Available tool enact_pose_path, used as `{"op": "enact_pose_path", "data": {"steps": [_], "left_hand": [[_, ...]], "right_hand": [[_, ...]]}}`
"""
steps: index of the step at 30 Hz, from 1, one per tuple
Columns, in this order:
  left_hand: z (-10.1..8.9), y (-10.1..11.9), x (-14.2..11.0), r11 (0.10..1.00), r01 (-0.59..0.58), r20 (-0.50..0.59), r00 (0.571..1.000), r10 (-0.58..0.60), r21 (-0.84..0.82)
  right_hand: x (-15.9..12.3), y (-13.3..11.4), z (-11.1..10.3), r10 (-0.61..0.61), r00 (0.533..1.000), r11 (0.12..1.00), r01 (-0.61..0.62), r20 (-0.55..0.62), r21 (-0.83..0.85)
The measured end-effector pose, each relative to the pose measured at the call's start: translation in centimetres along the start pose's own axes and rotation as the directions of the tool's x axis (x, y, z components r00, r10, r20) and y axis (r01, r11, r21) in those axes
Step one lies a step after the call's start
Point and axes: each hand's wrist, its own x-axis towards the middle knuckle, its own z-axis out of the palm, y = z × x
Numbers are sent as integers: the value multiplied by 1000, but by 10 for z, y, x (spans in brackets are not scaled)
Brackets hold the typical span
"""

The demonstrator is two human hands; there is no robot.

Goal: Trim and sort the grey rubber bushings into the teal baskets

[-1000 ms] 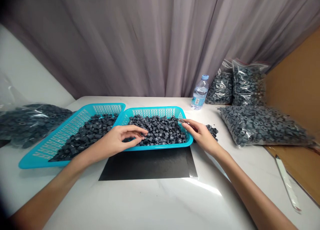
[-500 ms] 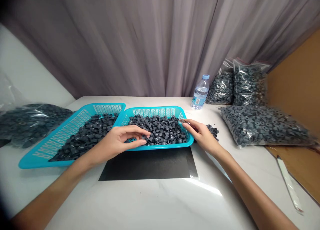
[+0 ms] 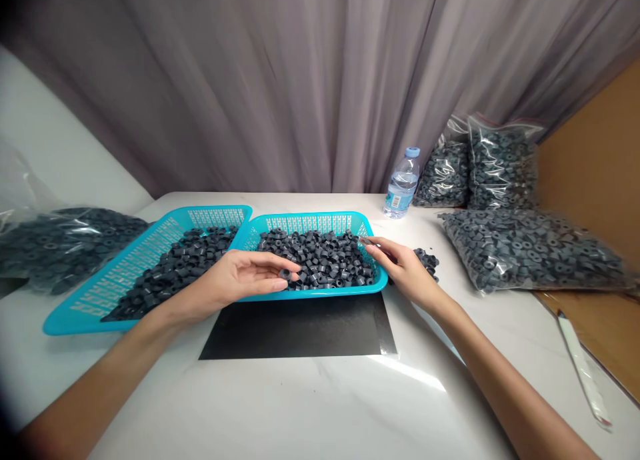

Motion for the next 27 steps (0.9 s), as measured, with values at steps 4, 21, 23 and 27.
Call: {"op": "enact_pose_path", "data": {"steps": [4, 21, 23, 27], "left_hand": [[-1, -1, 0, 1000, 1, 18, 1000, 0, -17], [-3, -2, 3, 994, 104, 22, 994, -103, -22], [-3, -3, 3, 995, 102, 19, 995, -101, -21], [-4, -4, 2, 997, 81, 0, 997, -81, -1]], "right_hand": [[-1, 0, 1, 1, 1000, 1000, -1, -4, 5], [0, 3, 1, 0, 1000, 1000, 0, -5, 10], [0, 3, 1, -6, 1000, 1000, 6, -3, 9], [0, 2, 1, -8, 1000, 1000, 8, -6, 5]]}}
